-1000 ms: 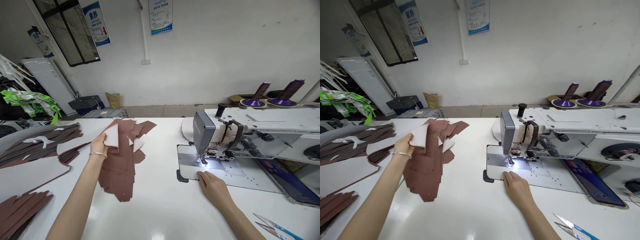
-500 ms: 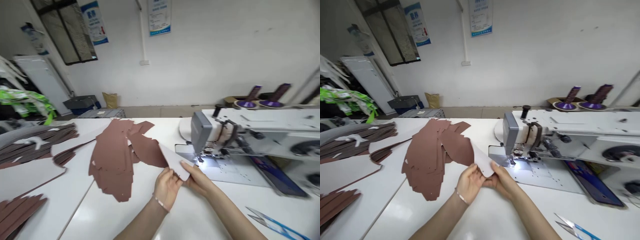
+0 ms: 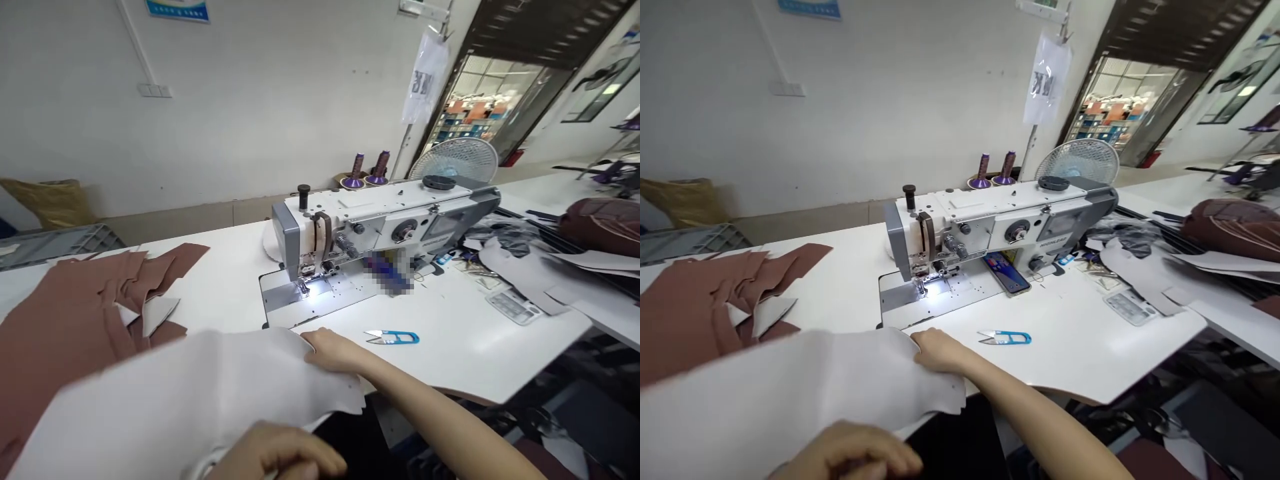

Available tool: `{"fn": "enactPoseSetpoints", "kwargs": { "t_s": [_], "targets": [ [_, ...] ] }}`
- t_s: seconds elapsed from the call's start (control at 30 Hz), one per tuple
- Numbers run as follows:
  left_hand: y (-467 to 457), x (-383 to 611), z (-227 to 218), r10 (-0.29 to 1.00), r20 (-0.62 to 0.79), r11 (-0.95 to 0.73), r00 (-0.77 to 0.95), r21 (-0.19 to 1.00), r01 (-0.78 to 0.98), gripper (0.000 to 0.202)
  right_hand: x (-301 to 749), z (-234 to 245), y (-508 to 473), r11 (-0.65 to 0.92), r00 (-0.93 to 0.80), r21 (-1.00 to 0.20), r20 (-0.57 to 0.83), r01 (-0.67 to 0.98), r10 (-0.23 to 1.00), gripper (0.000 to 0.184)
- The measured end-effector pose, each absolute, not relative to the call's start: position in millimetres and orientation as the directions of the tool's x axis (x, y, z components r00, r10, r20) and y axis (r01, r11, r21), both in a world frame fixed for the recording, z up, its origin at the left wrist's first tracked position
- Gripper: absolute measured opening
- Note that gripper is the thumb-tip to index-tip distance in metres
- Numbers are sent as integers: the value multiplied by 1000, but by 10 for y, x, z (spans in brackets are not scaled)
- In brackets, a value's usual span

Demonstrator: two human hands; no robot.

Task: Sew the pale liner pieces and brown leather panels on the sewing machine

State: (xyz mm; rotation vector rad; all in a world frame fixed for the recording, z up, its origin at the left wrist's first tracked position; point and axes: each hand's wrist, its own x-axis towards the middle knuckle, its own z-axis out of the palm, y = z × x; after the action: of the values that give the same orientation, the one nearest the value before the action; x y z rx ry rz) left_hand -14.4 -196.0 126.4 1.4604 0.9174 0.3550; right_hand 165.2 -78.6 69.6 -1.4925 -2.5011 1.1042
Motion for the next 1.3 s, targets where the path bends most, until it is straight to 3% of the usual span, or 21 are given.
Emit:
{"fn": "enactPoseSetpoints", "kwargs": {
  "t_s": [0.1,0.17,0.27,0.37,0.57,0.7,0.8,0.97,1.13,1.3],
  "targets": [
    [-1617,-110,1040,962,-81,-78,260,831,550,29,1628,643,-746,338,-493,-461,-272,821,826,16],
    [-1339,-12,716,990,13,-115,142,664,739,39,1588,554,-686,310,-447,-467,-216,828,868,18],
    [-959,156,288,979,-19,-176,204,426,887,54,1561,431,-578,257,-340,-445,-116,858,933,23],
    [-680,257,154,964,-64,-231,256,269,935,57,1604,373,-503,191,-227,-329,-76,925,971,22],
    [-414,283,318,957,-107,-259,271,113,959,54,1599,352,-512,145,-155,-152,-58,978,986,19],
    [-366,290,324,976,33,-215,215,-9,977,46,1471,348,-473,194,-198,-96,-34,976,980,23],
    [-294,290,279,936,176,-308,304,-10,951,37,1455,338,-406,217,-219,-95,-17,972,976,21],
    [-170,235,160,893,199,-419,403,46,907,31,1518,237,-328,149,-148,-127,23,981,989,22],
    [-174,180,50,855,319,-444,410,40,895,43,1534,133,-292,136,-129,-165,52,977,990,26],
    [-166,222,67,869,278,-425,409,-4,905,43,1535,113,-276,153,-143,-160,69,975,987,29]
  ]
}}
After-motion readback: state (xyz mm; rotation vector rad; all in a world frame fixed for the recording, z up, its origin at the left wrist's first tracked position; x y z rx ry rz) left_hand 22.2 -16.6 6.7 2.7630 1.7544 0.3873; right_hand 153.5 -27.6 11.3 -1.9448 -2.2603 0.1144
